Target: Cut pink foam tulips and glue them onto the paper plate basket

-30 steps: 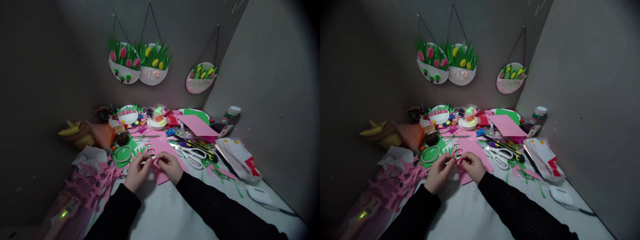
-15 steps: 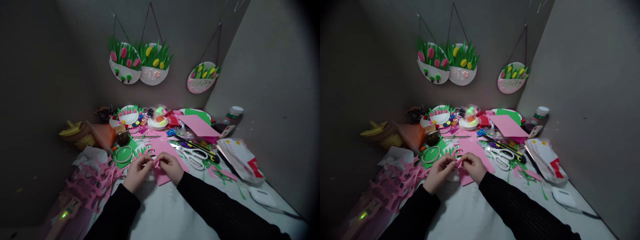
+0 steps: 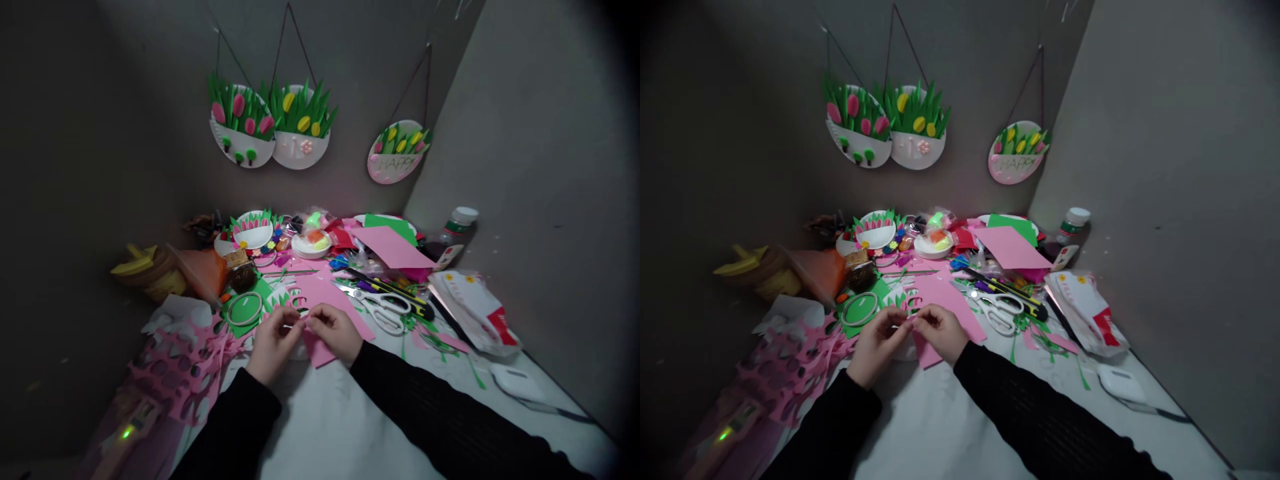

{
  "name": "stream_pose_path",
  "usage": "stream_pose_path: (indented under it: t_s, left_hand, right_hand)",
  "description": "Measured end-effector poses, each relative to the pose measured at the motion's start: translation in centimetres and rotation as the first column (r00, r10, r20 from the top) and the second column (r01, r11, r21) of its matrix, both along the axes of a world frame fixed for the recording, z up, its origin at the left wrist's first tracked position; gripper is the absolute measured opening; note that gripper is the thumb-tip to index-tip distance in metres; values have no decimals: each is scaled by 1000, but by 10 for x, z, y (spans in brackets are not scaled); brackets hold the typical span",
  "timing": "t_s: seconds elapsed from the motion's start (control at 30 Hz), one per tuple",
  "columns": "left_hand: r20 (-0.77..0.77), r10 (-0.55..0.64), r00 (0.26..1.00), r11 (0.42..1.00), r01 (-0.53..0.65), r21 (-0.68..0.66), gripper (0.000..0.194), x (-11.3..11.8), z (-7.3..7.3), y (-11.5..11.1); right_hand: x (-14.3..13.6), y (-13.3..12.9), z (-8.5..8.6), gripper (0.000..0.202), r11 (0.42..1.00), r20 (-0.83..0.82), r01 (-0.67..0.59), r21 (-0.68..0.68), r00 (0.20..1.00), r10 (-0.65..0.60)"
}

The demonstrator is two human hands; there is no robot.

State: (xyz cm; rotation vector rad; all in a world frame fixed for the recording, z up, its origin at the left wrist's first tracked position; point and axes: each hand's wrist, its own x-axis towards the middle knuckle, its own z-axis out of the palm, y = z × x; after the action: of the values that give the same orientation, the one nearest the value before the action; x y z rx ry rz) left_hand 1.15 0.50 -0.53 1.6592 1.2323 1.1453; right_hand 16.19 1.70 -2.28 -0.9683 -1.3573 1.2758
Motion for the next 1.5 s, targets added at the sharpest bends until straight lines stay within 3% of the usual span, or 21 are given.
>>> stream_pose_path:
  t_s: [0.17,0.33,0.47,0.8,1.0,1.17,1.37,1.5]
  left_hand:
    - [59,-65,996,993,70,-90,13,0,1,-1]
    - [121,5,993,992,11,-128,10,0,5,2]
    - [134,48,990,983,-22,-184,13,-1,3,3]
    - [19,-15,1000,993,17,-116,20,0,4,-1]
    - [43,-26,999,986,33,-164,22,2,3,0]
    - [146,25,989,983,2,-183,26,3,6,-1]
    - [227,-28,973,972,80,-222,33,-1,7,0]
    - [132,29,991,979,-1,-204,25,-3,9,2]
  right_hand:
    - [-1,0,1,16,999,66,46,23,997,-48]
    - [1,1,3,23,997,2,25,-67,1000,-25]
    - [0,1,1,11,997,-51,30,-65,998,-33]
    - [0,3,-2,9,999,-56,14,-38,998,-16]
    - [0,1,-1,10,1000,-10,-30,-8,999,30]
    - [-1,0,-4,9,999,73,-1,37,997,-2]
    - [0,2,-7,9,1000,59,19,16,998,-20]
    - [0,3,-6,7,1000,64,13,24,998,-14]
